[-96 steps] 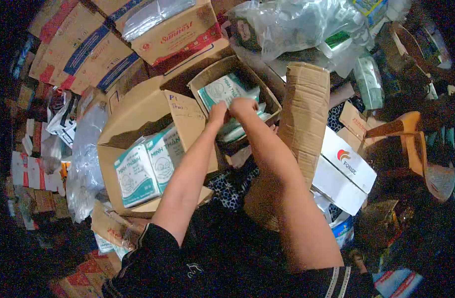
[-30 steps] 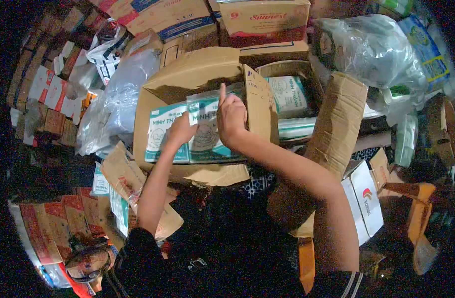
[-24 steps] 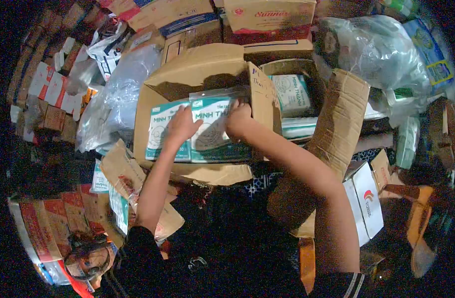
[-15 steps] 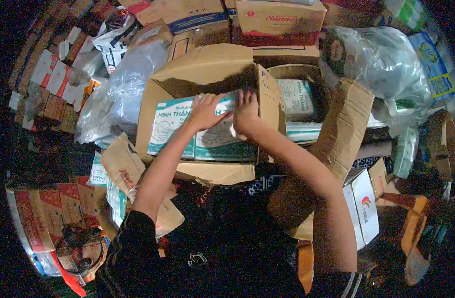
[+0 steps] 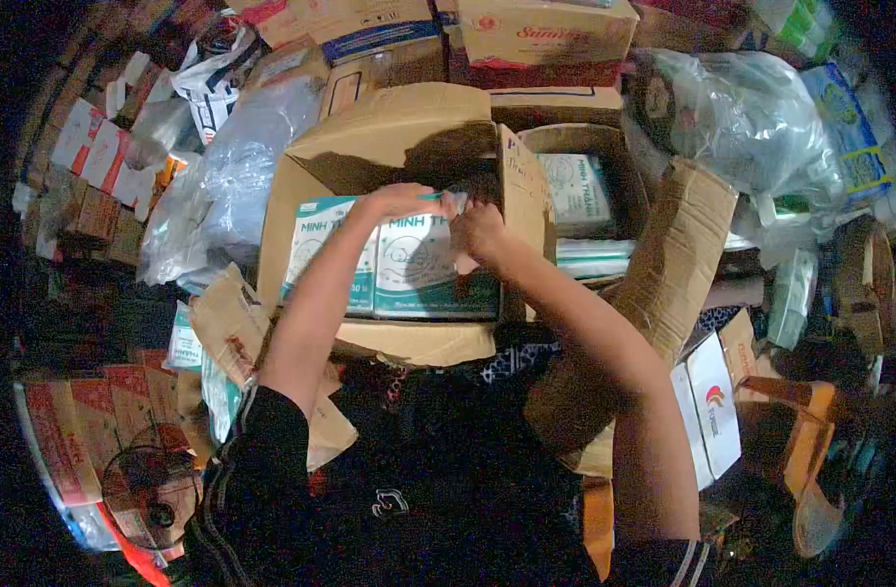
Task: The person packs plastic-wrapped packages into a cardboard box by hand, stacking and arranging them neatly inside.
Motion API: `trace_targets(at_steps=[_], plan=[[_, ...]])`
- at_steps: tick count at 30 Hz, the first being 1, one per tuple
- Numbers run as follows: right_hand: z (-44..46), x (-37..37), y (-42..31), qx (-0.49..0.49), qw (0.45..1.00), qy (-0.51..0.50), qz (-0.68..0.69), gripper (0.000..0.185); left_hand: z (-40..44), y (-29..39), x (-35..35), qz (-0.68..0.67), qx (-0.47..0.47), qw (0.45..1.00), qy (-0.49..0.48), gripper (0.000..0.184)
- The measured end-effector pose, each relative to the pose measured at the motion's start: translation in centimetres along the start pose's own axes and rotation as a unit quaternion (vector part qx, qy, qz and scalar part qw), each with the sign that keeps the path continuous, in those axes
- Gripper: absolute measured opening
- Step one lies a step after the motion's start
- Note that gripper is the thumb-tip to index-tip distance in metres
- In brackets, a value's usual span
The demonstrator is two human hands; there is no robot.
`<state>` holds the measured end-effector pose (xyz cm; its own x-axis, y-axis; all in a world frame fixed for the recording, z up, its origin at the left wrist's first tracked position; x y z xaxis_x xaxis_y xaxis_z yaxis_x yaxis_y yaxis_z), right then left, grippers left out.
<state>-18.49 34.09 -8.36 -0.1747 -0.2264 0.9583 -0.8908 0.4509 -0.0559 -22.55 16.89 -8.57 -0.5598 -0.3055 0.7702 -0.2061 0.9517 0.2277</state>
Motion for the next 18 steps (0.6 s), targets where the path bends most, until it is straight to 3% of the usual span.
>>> trace_targets(at_steps=[1,2,6,9,10,11,13,14,17,18], plan=[[-0.2,0.4,-0.3,-0.006,1.000,-0.014,0.003,0.095,0.6,-0.7,-0.9,-0.039,0.013,0.999,0.018,0.095],[-0.7,1.6,-0.7,-0.012,1.000,-0.027,0.006,0.095,1.3,-0.7,-0.8,0.005,0.007,0.999,-0.040,0.090],[0.0,0.9,-0.9,-0.033,0.999,-0.038,-0.007,0.101,2.8,-0.9,-0.2,-0.044,0.015,0.979,-0.197,0.082],[1.8,-0.8,-0.7,-0.036,0.996,-0.080,0.012,0.113,1.6,0.2,1.3,-0.021,0.103,0.982,-0.157,0.080],[1.9,-0.9,-0.8,-0.038,0.995,-0.092,0.021,0.122,1.8,0.1,1.0,-0.120,0.173,0.971,-0.115,0.073],[1.1,0.4,-1.3,-0.041,0.994,-0.094,0.027,0.139,3.3,-0.6,0.1,-0.132,0.150,0.976,-0.087,0.071],[0.4,1.5,-1.8,-0.044,0.994,-0.095,0.033,0.156,6.1,-1.6,-1.1,-0.157,0.098,0.982,-0.029,0.067],[0.2,1.6,-1.9,-0.041,0.994,-0.096,0.035,0.156,6.5,-2.0,-1.3,-0.039,0.173,0.977,-0.116,0.065],[0.8,0.2,-1.6,-0.039,0.995,-0.075,0.046,0.142,4.5,-1.6,-0.9,-0.078,0.212,0.964,-0.143,0.065],[0.3,0.6,-1.9,-0.036,0.996,-0.072,0.042,0.138,2.1,-0.2,0.4,-0.098,0.271,0.955,-0.068,0.053]])
Point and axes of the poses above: each hand's wrist, its own z-axis towards the middle knuckle, its own x-axis out of the back of the hand, y = z × x, the point moved 3 cm from there along z, towards the middle knuckle, and after that the axes turned 14 degrees about x, right-handed, at the moved point
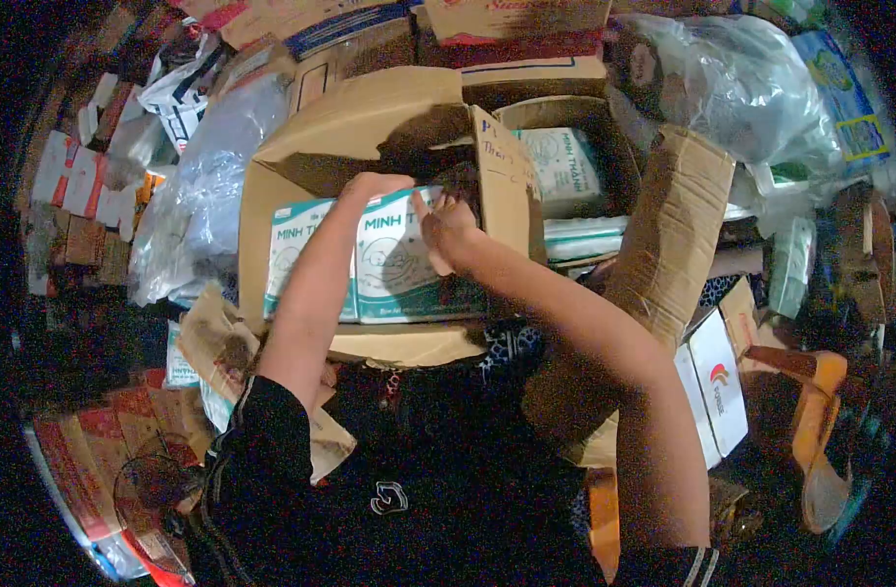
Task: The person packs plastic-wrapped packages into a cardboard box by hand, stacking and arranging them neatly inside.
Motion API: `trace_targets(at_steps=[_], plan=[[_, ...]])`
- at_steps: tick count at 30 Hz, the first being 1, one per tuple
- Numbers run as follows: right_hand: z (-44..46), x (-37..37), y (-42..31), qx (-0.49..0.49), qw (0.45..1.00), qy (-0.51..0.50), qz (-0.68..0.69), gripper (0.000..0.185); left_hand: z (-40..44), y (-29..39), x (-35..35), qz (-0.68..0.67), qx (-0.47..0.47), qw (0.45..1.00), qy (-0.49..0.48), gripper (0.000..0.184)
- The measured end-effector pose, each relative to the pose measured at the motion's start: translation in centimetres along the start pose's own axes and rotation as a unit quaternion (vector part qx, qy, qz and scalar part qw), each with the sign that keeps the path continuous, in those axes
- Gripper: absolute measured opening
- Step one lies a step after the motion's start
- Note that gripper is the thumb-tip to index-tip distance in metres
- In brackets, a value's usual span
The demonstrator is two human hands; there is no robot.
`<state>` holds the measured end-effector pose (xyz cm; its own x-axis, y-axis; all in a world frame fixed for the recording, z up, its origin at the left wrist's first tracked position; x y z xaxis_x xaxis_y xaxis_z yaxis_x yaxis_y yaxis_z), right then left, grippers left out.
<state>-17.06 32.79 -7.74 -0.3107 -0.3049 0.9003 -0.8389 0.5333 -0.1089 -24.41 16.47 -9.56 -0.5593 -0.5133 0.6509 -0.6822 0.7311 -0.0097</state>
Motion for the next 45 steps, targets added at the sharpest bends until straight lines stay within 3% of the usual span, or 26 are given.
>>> trace_targets(at_steps=[4,7,10,15,19,21,23,25,27,30,33,37,40,41,43,45], plan=[[-1.3,1.7,0.1,0.020,0.998,0.011,0.059,0.117,3.6,0.2,-0.3,0.000,-0.040,0.994,0.106,0.049],[-2.3,2.0,0.4,0.060,0.997,0.033,0.040,0.106,6.9,1.1,-1.2,0.016,-0.069,0.993,0.095,0.048],[-2.2,0.2,0.7,0.096,0.976,0.192,0.042,0.097,8.2,1.5,-1.9,0.029,-0.084,0.992,0.086,0.047],[-5.9,6.3,5.1,0.142,0.895,0.407,0.118,0.062,9.4,1.9,-1.8,0.034,-0.105,0.989,0.095,0.046],[-9.7,6.2,11.1,-0.060,0.866,0.490,0.083,0.043,10.4,1.5,-2.2,0.039,-0.116,0.988,0.098,0.045],[-9.5,3.1,13.4,-0.176,0.919,0.351,0.018,0.034,10.6,1.7,-2.5,0.042,-0.125,0.986,0.098,0.044],[-9.0,-1.3,14.7,-0.200,0.953,0.226,0.016,0.031,10.9,1.9,-2.8,0.041,-0.132,0.986,0.097,0.044],[-7.5,-7.2,15.3,-0.201,0.959,0.198,0.018,0.026,11.2,1.9,-3.1,0.039,-0.138,0.985,0.094,0.043],[-6.5,-12.2,14.9,-0.209,0.976,0.003,0.069,0.025,11.2,2.0,-3.1,0.042,-0.145,0.984,0.096,0.042],[-6.0,-14.8,14.6,-0.220,0.967,-0.112,0.066,0.021,12.5,1.9,-3.4,0.045,-0.157,0.981,0.103,0.042],[-7.9,-12.9,16.0,-0.172,0.983,-0.046,0.044,0.020,14.0,2.0,-3.9,0.044,-0.176,0.977,0.113,0.041],[-8.1,-13.7,17.3,-0.100,0.993,-0.046,-0.047,0.021,14.9,2.0,-3.9,0.023,-0.205,0.967,0.152,0.040],[-11.5,-7.9,17.8,-0.183,0.968,0.154,0.074,0.020,9.8,1.9,-1.9,-0.021,-0.220,0.960,0.171,0.042],[-11.6,-6.9,19.0,-0.169,0.971,0.163,0.037,0.022,7.7,2.0,-1.2,-0.036,-0.225,0.958,0.175,0.044],[-12.6,-6.2,22.8,-0.211,0.939,0.244,0.123,0.021,5.8,1.5,-0.8,-0.113,-0.263,0.924,0.252,0.036],[-16.0,-1.0,21.2,-0.241,0.902,0.337,0.119,0.020,3.4,0.8,-0.6,-0.173,-0.290,0.893,0.299,0.030]])
Point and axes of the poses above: each hand's wrist, its own z-axis towards the middle knuckle, its own x-axis out of the back of the hand, y = z × x, the point moved 3 cm from there along z, towards the middle knuckle, and after that the axes turned 14 degrees about x, right-handed, at the moved point
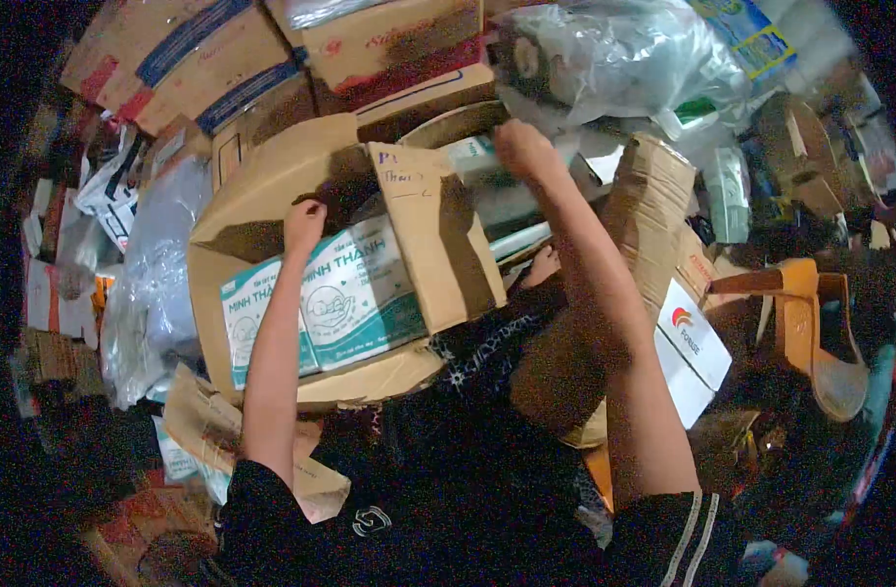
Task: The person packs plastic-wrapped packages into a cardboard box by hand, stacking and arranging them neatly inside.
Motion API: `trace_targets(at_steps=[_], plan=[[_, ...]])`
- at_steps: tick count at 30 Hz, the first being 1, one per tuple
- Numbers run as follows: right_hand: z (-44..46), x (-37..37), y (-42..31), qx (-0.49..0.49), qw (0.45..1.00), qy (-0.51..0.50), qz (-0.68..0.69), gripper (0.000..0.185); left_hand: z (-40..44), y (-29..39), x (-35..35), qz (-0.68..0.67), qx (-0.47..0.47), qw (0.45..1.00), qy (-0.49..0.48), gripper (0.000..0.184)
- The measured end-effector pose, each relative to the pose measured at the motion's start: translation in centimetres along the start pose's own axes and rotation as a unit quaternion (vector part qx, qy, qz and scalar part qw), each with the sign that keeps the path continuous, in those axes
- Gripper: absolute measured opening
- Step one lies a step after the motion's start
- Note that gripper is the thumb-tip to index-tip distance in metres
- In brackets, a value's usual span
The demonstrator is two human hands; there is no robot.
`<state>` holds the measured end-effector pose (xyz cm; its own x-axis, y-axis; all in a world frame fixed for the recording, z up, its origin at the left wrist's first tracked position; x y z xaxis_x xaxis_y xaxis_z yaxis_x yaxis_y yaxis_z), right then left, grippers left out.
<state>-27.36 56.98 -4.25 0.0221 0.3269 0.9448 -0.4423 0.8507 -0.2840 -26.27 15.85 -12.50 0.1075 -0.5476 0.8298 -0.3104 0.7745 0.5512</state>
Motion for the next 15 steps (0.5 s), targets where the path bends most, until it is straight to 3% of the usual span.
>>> trace_targets(at_steps=[4,8,10,11,13,15], plan=[[1.3,7.9,-2.1,-0.016,0.998,0.050,-0.023,0.019,-1.7,2.8,1.6,-0.088,-0.062,0.994,0.032,0.022],[1.7,11.5,-4.2,0.145,0.944,0.294,0.027,0.014,-2.4,6.6,2.6,-0.250,-0.132,0.959,0.010,0.017],[2.4,12.1,-4.7,0.232,0.901,0.364,0.039,0.017,-3.6,10.2,4.6,-0.212,-0.114,0.970,0.024,0.017],[2.6,12.1,-5.4,0.250,0.880,0.369,0.161,0.017,-3.9,11.7,5.6,-0.193,-0.103,0.975,0.032,0.017],[3.2,12.0,-6.9,0.276,0.797,0.362,0.397,0.019,-3.1,13.7,6.5,-0.269,-0.170,0.947,0.043,0.022],[3.9,11.6,-7.3,0.306,0.748,0.357,0.469,0.018,-2.4,15.3,7.4,-0.330,-0.185,0.926,0.016,0.030]])
Point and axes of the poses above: each hand's wrist, its own z-axis towards the middle knuckle, its own x-axis out of the back of the hand, y = z × x, the point moved 3 cm from there along z, towards the middle knuckle, and after that the axes turned 14 degrees about x, right-handed, at the moved point
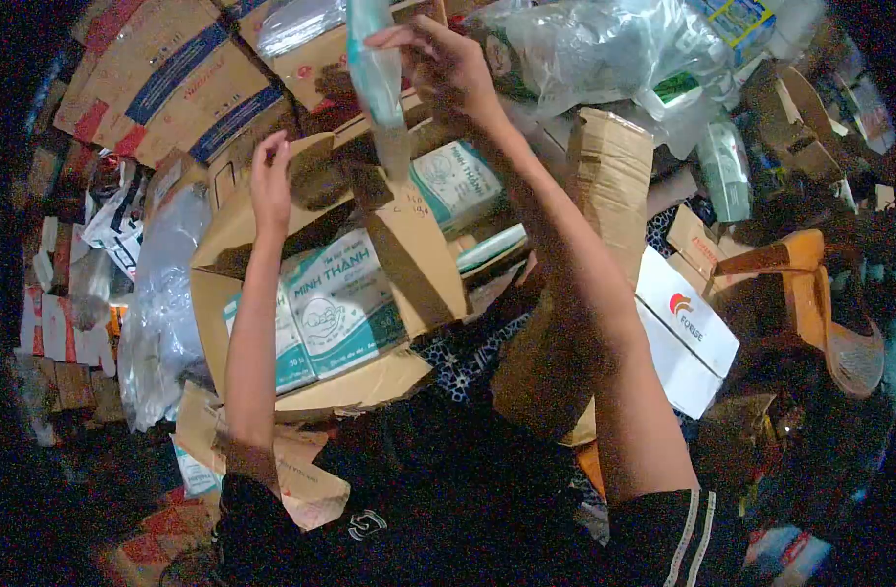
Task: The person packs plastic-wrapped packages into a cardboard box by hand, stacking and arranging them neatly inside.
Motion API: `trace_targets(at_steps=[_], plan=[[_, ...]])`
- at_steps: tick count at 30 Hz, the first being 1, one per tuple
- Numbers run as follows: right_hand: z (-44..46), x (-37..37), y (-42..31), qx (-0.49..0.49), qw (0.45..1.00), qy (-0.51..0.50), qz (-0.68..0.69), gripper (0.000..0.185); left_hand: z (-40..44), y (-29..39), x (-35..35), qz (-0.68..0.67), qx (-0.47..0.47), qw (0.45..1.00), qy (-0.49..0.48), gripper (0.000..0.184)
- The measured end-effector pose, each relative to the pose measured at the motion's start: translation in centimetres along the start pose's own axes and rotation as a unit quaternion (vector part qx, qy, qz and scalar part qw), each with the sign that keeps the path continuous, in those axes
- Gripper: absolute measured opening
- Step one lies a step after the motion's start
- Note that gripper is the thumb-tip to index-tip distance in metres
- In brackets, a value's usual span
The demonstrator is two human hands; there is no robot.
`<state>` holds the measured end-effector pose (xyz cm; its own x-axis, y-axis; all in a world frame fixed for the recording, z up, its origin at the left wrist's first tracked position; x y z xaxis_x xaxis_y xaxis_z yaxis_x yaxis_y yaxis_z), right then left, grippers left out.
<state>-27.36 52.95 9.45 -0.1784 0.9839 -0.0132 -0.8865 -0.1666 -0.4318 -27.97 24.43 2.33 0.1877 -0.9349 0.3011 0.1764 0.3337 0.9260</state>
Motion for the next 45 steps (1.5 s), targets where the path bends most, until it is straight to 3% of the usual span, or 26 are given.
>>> trace_targets(at_steps=[2,5,6,8,9,10,13,14,17,19,21,22,23,25,26,28,29,30,31,33,34,38,41,44,45], plan=[[0.6,-1.1,-1.0,-0.003,0.997,0.049,0.057,0.015,0.8,0.8,-0.2,-0.058,0.055,0.996,-0.038,0.042],[0.0,-2.5,-0.8,-0.042,0.994,0.064,0.078,0.020,-0.4,0.1,-1.4,-0.110,0.057,0.979,-0.164,0.054],[-0.6,-3.3,-0.8,-0.066,0.992,0.052,0.091,0.028,-1.9,-1.1,-1.8,-0.188,0.189,0.950,-0.164,0.061],[-1.4,-4.7,0.5,-0.175,0.957,0.105,0.207,0.027,-3.7,-1.5,-1.7,-0.202,0.238,0.926,-0.213,0.062],[-1.9,-5.2,0.8,-0.229,0.928,0.131,0.264,0.027,-5.1,-1.3,-1.3,-0.239,0.180,0.927,-0.225,0.060],[-2.4,-5.1,1.2,-0.232,0.943,0.108,0.213,0.027,-6.5,-0.7,-1.0,-0.277,0.122,0.922,-0.240,0.058],[-3.2,-5.2,2.8,-0.229,0.971,0.029,0.068,0.025,-6.9,0.0,1.2,-0.185,0.256,0.944,-0.093,0.048],[-2.6,-5.8,0.3,-0.288,0.954,0.011,0.078,0.036,-7.2,1.7,1.9,-0.194,0.266,0.942,-0.064,0.039],[-2.6,-8.2,0.2,-0.448,0.846,0.107,0.269,0.057,-7.2,3.3,4.9,-0.196,0.263,0.945,-0.023,0.035],[-2.3,-9.6,-0.5,-0.448,0.833,0.045,0.322,0.070,-7.0,3.4,7.2,-0.181,0.260,0.948,-0.013,0.036],[-3.1,-11.1,-1.6,-0.452,0.852,-0.014,0.265,0.069,-7.5,3.4,9.6,-0.154,0.240,0.958,0.024,0.037],[-5.4,-11.6,1.2,-0.436,0.864,-0.107,0.229,0.065,-8.2,3.4,10.9,-0.148,0.265,0.953,0.023,0.039],[-5.3,-12.6,0.6,-0.365,0.902,-0.207,0.102,0.057,-8.8,3.8,12.3,-0.059,0.226,0.971,0.043,0.041],[-5.9,-14.4,-2.1,-0.354,0.871,-0.341,0.007,0.049,-10.3,3.9,15.0,0.127,0.150,0.977,0.079,0.046],[-7.8,-16.0,-1.4,-0.368,0.868,-0.329,0.058,0.047,-10.9,3.2,16.4,0.207,0.135,0.963,0.108,0.056],[-11.8,-19.7,0.1,-0.371,0.868,-0.303,0.133,0.046,-12.3,-0.1,19.7,0.193,0.166,0.963,0.091,0.067],[-12.3,-20.9,-0.3,-0.332,0.876,-0.341,0.082,0.044,-12.8,-3.5,21.7,0.224,0.162,0.955,0.109,0.070],[-13.3,-22.3,-0.2,-0.333,0.879,-0.324,0.110,0.045,-13.8,-5.4,23.1,0.308,0.163,0.928,0.133,0.070],[-14.2,-23.7,0.2,-0.332,0.881,-0.305,0.141,0.046,-14.9,-1.8,21.8,0.288,0.244,0.920,0.111,0.069],[-15.1,-25.5,0.1,-0.322,0.876,-0.346,0.097,0.045,-15.9,-3.8,22.9,0.331,0.232,0.905,0.133,0.064],[-15.5,-26.3,0.1,-0.404,0.834,-0.365,0.093,0.039,-16.0,-4.3,23.4,0.336,0.246,0.900,0.126,0.062],[-16.6,-29.0,0.6,-0.373,0.846,-0.376,0.057,0.034,-16.4,-7.2,24.3,0.407,0.303,0.854,0.114,0.055],[-17.0,-30.6,0.9,-0.363,0.836,-0.409,0.045,0.029,-17.4,-8.0,24.3,0.450,0.323,0.827,0.099,0.054],[-16.3,-30.6,0.7,-0.387,0.794,-0.467,0.041,0.025,-18.2,-8.2,24.2,0.473,0.294,0.823,0.112,0.055],[-17.0,-30.8,1.5,-0.386,0.803,-0.449,0.058,0.026,-18.4,-8.3,24.2,0.487,0.278,0.820,0.119,0.055]])
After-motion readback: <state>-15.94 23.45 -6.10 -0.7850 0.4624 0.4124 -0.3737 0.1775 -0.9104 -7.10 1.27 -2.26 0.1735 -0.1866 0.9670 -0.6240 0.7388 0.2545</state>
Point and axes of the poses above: each hand's wrist, its own z-axis towards the middle knuckle, its own x-axis out of the back of the hand, y = z × x, the point moved 3 cm from there along z, towards the middle knuckle, and after that the axes turned 14 degrees about x, right-handed, at the moved point
